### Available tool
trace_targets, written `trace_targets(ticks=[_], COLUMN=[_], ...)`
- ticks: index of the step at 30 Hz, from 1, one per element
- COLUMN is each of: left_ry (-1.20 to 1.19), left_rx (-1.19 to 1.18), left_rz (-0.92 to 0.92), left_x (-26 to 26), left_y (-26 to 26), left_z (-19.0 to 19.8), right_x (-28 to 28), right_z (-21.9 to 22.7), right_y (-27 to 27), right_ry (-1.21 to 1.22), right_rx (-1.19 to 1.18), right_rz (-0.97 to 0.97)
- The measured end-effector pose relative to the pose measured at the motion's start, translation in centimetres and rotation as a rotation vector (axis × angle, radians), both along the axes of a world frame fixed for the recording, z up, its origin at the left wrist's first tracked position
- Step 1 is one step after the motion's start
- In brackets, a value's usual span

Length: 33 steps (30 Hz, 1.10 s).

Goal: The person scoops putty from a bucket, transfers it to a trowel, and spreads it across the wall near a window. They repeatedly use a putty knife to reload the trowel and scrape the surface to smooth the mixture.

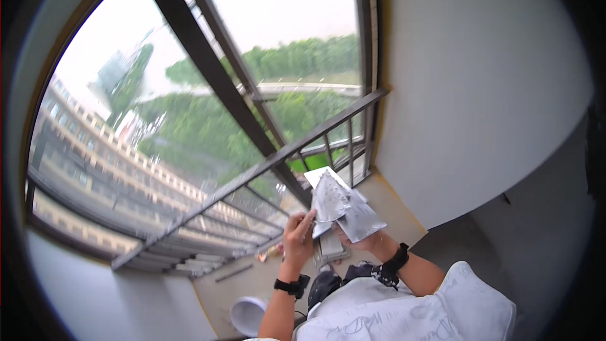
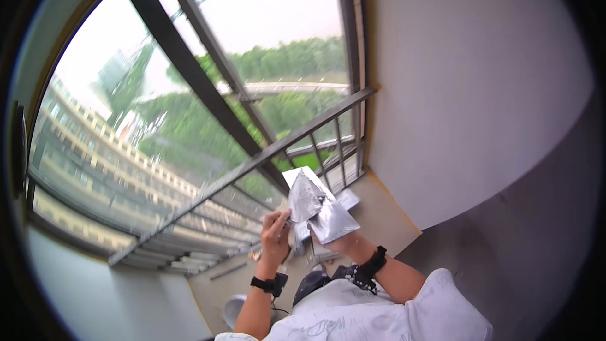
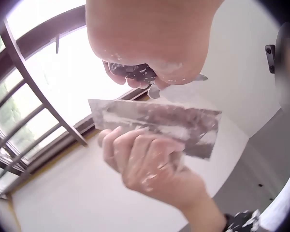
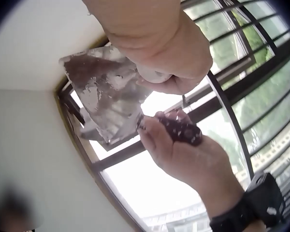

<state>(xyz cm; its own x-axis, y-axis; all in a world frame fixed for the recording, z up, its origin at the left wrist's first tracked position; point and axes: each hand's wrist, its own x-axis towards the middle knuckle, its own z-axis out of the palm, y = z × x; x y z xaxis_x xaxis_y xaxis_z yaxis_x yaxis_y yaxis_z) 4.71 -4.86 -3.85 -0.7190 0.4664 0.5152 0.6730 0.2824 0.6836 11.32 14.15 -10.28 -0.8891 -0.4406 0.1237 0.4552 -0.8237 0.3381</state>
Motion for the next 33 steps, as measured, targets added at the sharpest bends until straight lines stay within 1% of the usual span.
trace_targets(ticks=[2,3,4,6,7,8,9,10,11,12,13,14,15,16,17,18,19,20,21,22,23,24,25,26,27,28,29,30,31,32,33], left_ry=[0.019,0.025,-0.112,-0.281,-0.464,-0.659,-0.788,-0.907,-1.183,-1.337,-1.536,-1.58,-1.52,-1.595,-1.62,-1.65,-1.654,-1.627,-1.594,-1.589,-1.524,-1.455,-1.53,-1.514,-1.505,-1.484,-1.376,-1.322,-1.281,-1.24,-1.238], left_rx=[-0.091,-0.126,-0.109,-0.47,-0.522,-0.565,-0.501,-0.428,-0.514,-0.482,-0.305,-0.142,-0.101,0.327,0.603,0.877,0.932,1.105,1.281,1.34,1.413,1.478,1.519,1.552,1.569,1.583,1.592,1.606,1.612,1.616,1.625], left_rz=[0.156,0.22,0.314,0.458,0.559,0.666,0.802,0.937,1.194,1.483,1.812,2.009,2.092,2.113,2.158,2.191,2.206,2.25,2.287,2.292,2.27,2.244,2.179,2.179,2.144,2.111,2.044,2.045,2.014,1.983,1.989], left_x=[1.0,1.6,3.7,7.0,9.8,14.2,19.5,25.6,31.8,37.9,41.7,47.0,51.8,60.1,59.6,59.6,59.5,59.0,58.0,56.7,55.2,53.3,50.5,48.9,47.3,46.1,45.8,45.6,45.5,45.3,45.2], left_y=[-4.0,-6.6,-9.2,-15.3,-18.6,-22.0,-25.5,-28.0,-29.0,-29.4,-28.0,-27.7,-26.7,-28.0,-26.2,-23.1,-21.7,-20.7,-19.9,-19.6,-19.8,-20.5,-22.1,-23.5,-25.0,-27.0,-28.6,-30.5,-32.7,-34.8,-36.8], left_z=[-2.1,-3.9,-5.3,-8.4,-12.4,-17.3,-21.9,-24.5,-24.5,-25.8,-23.7,-25.4,-27.2,-36.7,-34.3,-31.0,-30.3,-30.3,-30.8,-31.4,-31.6,-31.9,-28.7,-27.9,-27.5,-27.6,-28.7,-29.3,-29.6,-29.7,-29.4], right_x=[0.7,0.7,1.6,1.0,0.5,0.2,0.1,-0.1,0.2,0.0,0.0,0.1,0.0,-0.2,-0.2,-0.2,-0.5,-0.6,-1.0,-1.3,-1.9,-2.5,-2.7,-3.4,-4.0,-4.4,-4.3,-4.5,-5.8,-5.0,-4.8], right_z=[0.4,0.9,1.5,3.9,4.9,7.7,8.2,8.3,8.7,8.7,8.0,7.5,7.4,6.6,6.5,6.3,5.6,5.1,4.8,4.7,4.5,5.0,5.9,6.2,6.7,7.8,9.4,10.6,9.6,10.7,11.2], right_y=[-0.3,-0.5,-1.4,-2.4,-3.0,-3.4,-4.2,-5.0,-5.6,-6.1,-6.5,-6.7,-7.5,-8.4,-9.9,-10.9,-12.3,-14.2,-16.4,-18.7,-21.3,-24.0,-26.7,-29.4,-32.3,-35.2,-38.2,-41.4,-44.3,-46.7,-49.2], right_ry=[-0.039,-0.05,-0.084,-0.026,-0.065,-0.03,-0.1,-0.155,-0.087,-0.019,-0.002,0.01,-0.007,-0.087,-0.095,-0.124,-0.125,-0.108,-0.179,-0.25,-0.191,-0.183,-0.147,-0.113,-0.025,0.01,0.08,0.158,0.214,0.245,0.24], right_rx=[0.084,0.13,0.116,0.142,0.291,0.504,0.624,0.747,0.739,0.736,0.73,0.726,0.691,0.607,0.544,0.486,0.479,0.496,0.475,0.455,0.415,0.446,0.485,0.516,0.526,0.639,0.736,0.822,0.718,0.695,0.66], right_rz=[0.14,0.218,0.29,0.492,0.493,0.493,0.476,0.451,0.488,0.509,0.534,0.547,0.604,0.653,0.678,0.708,0.77,0.808,0.874,0.934,0.992,1.039,1.078,1.118,1.148,1.15,1.129,1.098,1.161,1.172,1.199])
